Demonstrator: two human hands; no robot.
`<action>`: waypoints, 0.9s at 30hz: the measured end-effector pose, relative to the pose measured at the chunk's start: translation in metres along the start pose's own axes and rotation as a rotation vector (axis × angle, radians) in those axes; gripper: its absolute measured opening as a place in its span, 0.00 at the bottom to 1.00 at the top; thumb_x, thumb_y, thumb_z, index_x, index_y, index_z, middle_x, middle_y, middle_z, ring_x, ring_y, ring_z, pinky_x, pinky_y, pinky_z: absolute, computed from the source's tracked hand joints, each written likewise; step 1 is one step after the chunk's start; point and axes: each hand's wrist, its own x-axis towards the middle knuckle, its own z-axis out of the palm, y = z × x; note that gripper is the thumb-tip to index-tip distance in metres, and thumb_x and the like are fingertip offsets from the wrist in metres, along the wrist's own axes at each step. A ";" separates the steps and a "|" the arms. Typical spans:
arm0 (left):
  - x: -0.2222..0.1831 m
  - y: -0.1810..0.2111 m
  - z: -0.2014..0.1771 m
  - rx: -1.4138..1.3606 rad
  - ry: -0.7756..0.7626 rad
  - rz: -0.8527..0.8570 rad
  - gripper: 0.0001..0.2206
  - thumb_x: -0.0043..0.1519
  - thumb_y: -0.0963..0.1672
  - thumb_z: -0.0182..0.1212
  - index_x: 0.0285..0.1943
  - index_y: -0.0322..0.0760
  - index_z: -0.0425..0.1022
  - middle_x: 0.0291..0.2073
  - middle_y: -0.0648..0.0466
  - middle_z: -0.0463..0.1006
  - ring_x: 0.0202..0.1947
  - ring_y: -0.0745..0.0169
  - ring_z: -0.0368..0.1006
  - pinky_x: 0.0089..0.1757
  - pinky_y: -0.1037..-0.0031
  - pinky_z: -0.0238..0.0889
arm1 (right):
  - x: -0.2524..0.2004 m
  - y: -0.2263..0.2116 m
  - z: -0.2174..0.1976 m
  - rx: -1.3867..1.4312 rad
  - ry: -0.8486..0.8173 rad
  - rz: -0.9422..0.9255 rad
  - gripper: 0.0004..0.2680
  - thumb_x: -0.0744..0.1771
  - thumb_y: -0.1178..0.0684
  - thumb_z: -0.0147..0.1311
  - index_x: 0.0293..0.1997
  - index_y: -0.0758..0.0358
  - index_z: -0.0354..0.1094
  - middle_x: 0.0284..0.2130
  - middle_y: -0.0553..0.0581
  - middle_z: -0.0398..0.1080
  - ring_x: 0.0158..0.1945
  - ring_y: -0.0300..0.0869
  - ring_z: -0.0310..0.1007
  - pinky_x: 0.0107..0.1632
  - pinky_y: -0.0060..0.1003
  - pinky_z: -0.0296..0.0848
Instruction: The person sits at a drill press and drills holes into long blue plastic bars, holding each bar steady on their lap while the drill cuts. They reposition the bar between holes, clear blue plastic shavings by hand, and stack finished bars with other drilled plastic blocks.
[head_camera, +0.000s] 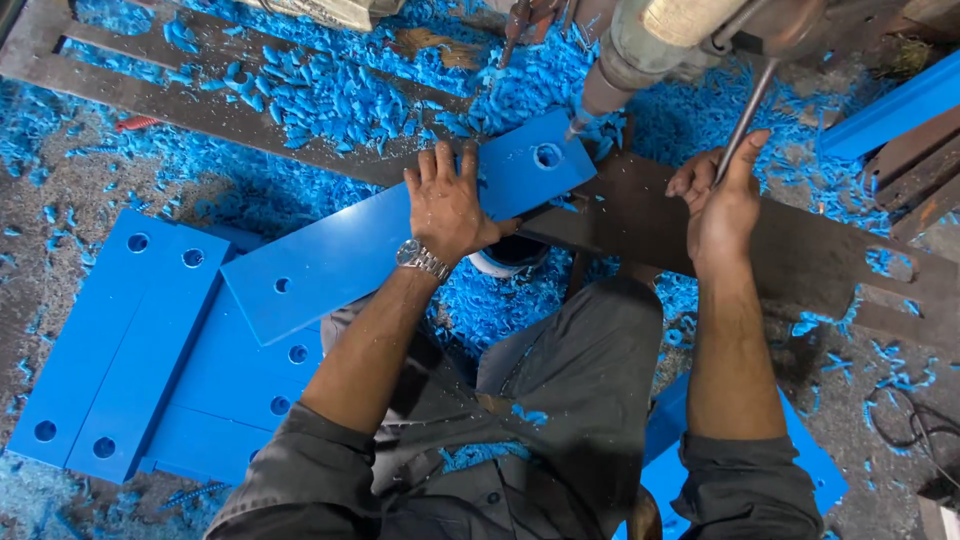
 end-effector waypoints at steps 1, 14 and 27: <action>-0.008 -0.002 -0.001 0.003 0.000 -0.005 0.56 0.38 0.62 0.76 0.75 0.37 0.56 0.65 0.37 0.59 0.66 0.33 0.53 0.60 0.42 0.49 | -0.002 0.000 0.000 0.003 -0.004 0.003 0.23 0.73 0.27 0.38 0.28 0.56 0.54 0.22 0.51 0.53 0.30 0.44 0.63 0.39 0.43 0.70; -0.133 0.006 -0.008 -0.065 -0.031 0.299 0.53 0.31 0.58 0.79 0.69 0.35 0.65 0.57 0.39 0.67 0.57 0.37 0.62 0.55 0.46 0.54 | -0.007 0.005 -0.004 0.044 -0.010 0.065 0.22 0.71 0.25 0.43 0.34 0.56 0.57 0.24 0.49 0.58 0.31 0.41 0.68 0.39 0.40 0.73; -0.181 0.089 0.040 -0.194 -0.100 0.570 0.52 0.34 0.56 0.77 0.68 0.29 0.63 0.57 0.41 0.68 0.57 0.39 0.63 0.56 0.46 0.56 | -0.108 0.018 0.013 -0.774 -0.321 -0.185 0.14 0.72 0.44 0.56 0.56 0.66 0.72 0.45 0.59 0.74 0.48 0.46 0.76 0.50 0.39 0.75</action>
